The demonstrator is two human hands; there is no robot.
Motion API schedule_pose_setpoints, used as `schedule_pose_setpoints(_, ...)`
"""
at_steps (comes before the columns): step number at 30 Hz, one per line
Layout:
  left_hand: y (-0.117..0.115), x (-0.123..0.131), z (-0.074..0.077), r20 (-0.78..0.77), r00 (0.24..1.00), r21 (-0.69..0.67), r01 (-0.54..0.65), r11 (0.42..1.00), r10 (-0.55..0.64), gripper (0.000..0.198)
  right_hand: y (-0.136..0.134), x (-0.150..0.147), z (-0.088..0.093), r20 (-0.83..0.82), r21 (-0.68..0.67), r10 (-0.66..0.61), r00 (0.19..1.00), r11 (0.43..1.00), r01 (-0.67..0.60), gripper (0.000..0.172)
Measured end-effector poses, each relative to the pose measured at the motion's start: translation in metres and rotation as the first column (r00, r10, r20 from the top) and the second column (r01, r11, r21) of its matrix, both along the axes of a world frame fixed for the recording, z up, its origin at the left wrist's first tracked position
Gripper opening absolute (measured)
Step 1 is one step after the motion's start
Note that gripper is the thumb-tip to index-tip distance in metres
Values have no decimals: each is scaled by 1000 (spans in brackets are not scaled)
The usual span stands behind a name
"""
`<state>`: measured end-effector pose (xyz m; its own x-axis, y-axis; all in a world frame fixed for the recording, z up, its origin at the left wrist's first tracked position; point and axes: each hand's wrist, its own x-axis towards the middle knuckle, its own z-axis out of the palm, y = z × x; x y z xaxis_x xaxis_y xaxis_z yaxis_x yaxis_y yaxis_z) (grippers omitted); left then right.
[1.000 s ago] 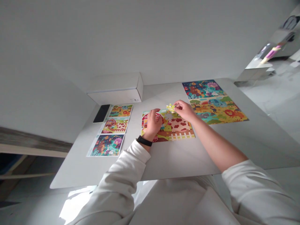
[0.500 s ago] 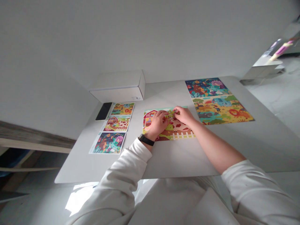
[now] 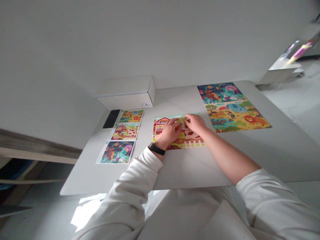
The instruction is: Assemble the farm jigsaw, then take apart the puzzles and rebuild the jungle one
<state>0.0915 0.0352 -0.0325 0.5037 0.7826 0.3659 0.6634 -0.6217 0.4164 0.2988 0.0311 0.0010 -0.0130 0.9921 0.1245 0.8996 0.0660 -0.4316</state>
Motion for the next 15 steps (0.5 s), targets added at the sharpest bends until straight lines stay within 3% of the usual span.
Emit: schedule_pose_setpoints(15,-4,2,7,-66,997,-13,33,999,-34,28,-1,5,-6,96,42,24,995,999,-28,28)
